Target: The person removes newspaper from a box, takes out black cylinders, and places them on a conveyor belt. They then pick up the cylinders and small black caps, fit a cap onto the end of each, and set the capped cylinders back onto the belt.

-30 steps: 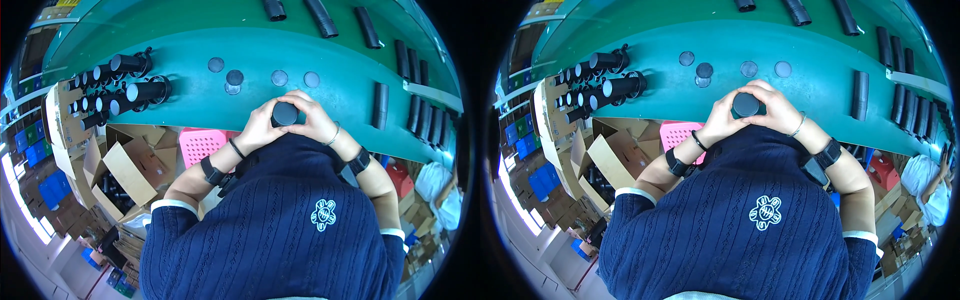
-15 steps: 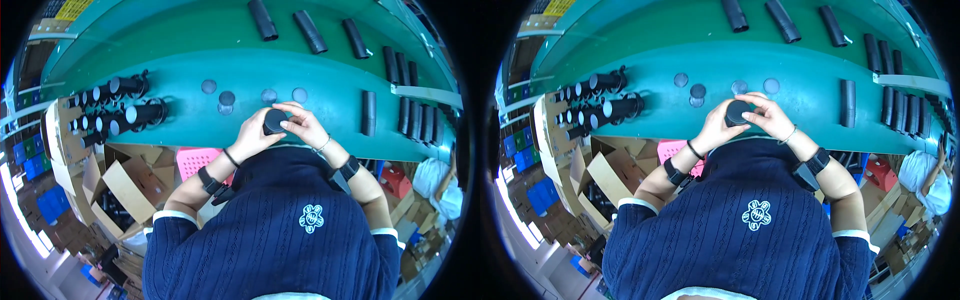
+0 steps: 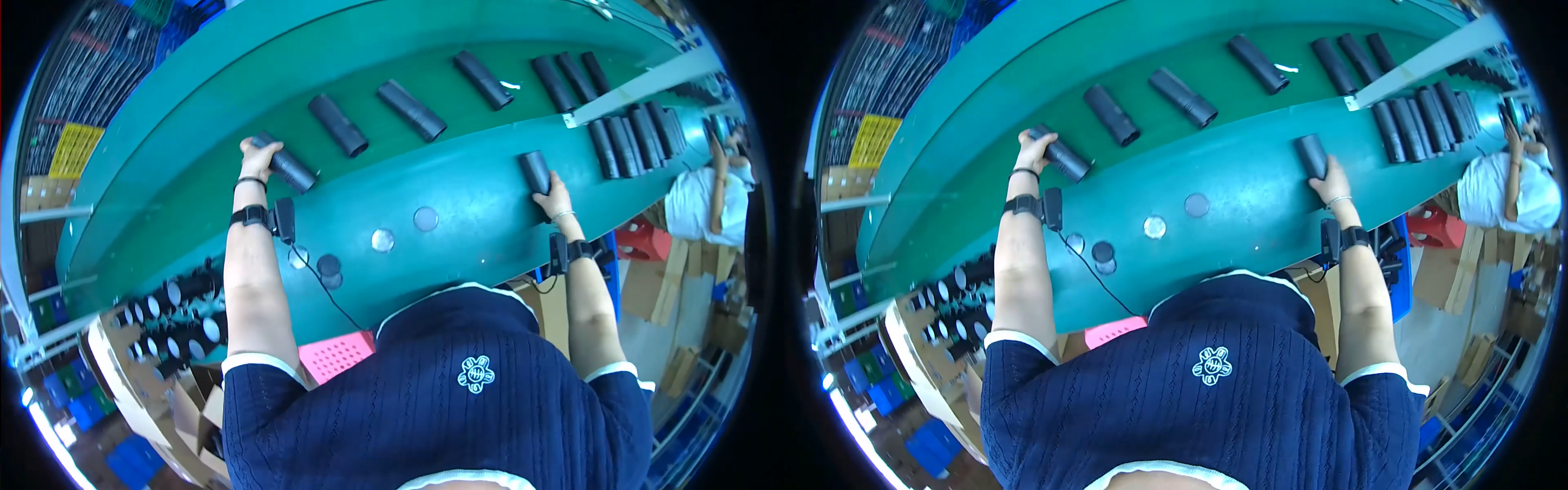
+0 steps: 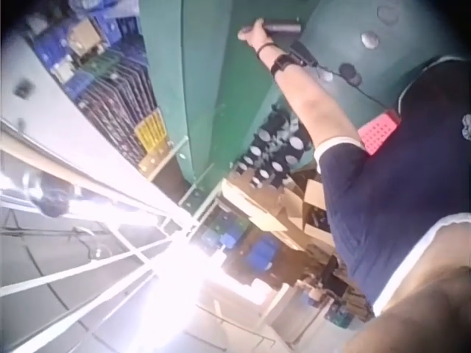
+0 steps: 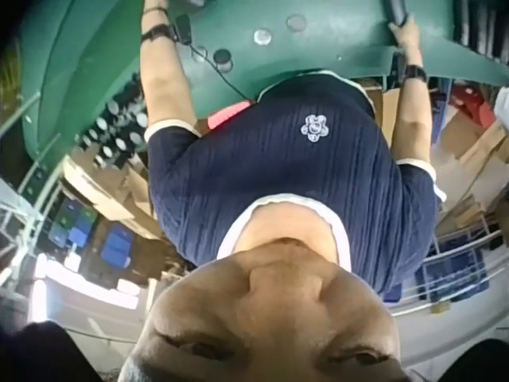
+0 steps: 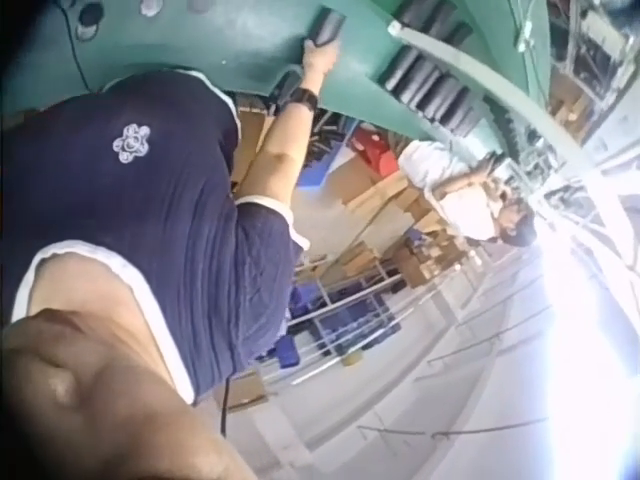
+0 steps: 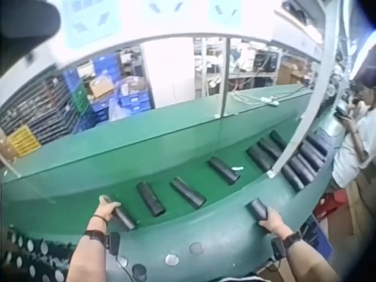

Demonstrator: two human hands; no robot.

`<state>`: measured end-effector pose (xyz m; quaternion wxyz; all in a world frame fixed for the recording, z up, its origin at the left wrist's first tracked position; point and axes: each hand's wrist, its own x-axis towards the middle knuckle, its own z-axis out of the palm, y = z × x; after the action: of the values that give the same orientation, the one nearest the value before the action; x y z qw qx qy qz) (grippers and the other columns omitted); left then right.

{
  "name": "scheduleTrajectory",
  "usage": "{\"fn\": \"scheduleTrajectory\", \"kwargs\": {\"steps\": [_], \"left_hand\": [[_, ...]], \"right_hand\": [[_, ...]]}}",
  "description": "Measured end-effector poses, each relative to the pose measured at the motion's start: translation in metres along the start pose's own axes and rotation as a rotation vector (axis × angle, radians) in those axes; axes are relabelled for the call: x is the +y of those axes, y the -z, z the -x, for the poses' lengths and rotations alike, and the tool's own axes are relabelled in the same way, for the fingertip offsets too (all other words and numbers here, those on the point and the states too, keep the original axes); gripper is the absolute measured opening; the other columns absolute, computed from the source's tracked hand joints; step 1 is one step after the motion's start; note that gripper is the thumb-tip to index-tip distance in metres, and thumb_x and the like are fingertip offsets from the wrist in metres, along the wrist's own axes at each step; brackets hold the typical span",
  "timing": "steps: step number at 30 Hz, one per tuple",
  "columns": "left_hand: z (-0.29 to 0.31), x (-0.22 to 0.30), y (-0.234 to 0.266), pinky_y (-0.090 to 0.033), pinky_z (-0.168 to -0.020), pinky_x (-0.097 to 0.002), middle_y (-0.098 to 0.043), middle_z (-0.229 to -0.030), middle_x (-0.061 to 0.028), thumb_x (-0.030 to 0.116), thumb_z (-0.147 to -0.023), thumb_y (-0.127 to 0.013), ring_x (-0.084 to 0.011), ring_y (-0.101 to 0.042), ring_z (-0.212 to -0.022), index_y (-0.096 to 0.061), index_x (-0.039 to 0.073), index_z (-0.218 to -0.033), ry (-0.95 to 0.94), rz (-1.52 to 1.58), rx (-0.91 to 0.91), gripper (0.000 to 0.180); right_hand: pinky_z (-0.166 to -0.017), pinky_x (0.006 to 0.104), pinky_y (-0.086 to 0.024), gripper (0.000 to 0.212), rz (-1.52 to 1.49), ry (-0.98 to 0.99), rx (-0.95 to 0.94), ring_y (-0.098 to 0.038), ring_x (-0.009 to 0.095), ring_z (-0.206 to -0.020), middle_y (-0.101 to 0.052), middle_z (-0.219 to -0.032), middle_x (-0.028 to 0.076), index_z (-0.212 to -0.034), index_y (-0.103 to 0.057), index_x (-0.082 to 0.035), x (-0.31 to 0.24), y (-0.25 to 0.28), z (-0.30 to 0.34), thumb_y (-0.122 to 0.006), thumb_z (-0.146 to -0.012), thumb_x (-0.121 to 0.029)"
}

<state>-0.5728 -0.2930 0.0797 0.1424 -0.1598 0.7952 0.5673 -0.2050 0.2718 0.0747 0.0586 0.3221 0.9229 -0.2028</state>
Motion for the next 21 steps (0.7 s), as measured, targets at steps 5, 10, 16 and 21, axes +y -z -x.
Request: {"fn": "scheduleTrajectory", "kwargs": {"steps": [5,10,16,21], "left_hand": [[-0.057,-0.061,0.033,-0.052,-0.086,-0.0471,-0.053,-0.121,-0.0222,0.023,-0.066,-0.084,-0.0341,-0.06,-0.103,-0.026,0.009,-0.143,-0.026,-0.126,0.313,0.098],[0.03,0.003,-0.036,-0.045,-0.092,-0.0436,-0.055,-0.114,-0.0234,0.029,-0.077,-0.076,-0.0356,-0.055,-0.106,-0.035,0.004,-0.136,-0.437,-0.819,0.533,0.076],[0.263,0.013,-0.074,-0.047,-0.092,-0.0322,-0.054,-0.121,-0.008,0.014,-0.08,-0.075,-0.0173,-0.056,-0.106,-0.046,0.003,-0.128,-0.476,0.147,-0.588,0.058],[0.335,-0.033,-0.072,-0.043,-0.097,-0.0354,-0.051,-0.126,-0.0142,0.02,-0.075,-0.081,-0.0211,-0.05,-0.119,-0.038,0.002,-0.134,-0.171,0.457,-0.52,0.076]], "right_hand": [[-0.098,0.0315,-0.041,0.079,-0.735,0.355,-0.157,-0.053,0.02,-0.112,-0.055,-0.121,0.012,-0.136,-0.037,-0.004,-0.106,0.01,0.047,-0.078,-0.068,-0.004],[-0.105,0.0357,-0.035,0.091,-1.1,0.366,-0.465,-0.045,0.019,-0.124,-0.047,-0.131,0.006,-0.142,-0.026,-0.008,-0.16,0.007,0.081,-0.079,-0.068,0.001],[-0.095,0.0383,-0.044,0.087,-1.011,0.446,-0.761,-0.055,0.02,-0.111,-0.052,-0.123,0.008,-0.137,-0.029,-0.01,-0.233,-0.027,0.122,-0.082,-0.069,-0.009],[-0.085,0.032,-0.046,0.052,-0.767,0.712,-0.862,-0.056,0.017,-0.101,-0.055,-0.114,0.002,-0.127,-0.048,-0.008,-0.239,-0.036,0.133,-0.072,-0.083,-0.025]]}}
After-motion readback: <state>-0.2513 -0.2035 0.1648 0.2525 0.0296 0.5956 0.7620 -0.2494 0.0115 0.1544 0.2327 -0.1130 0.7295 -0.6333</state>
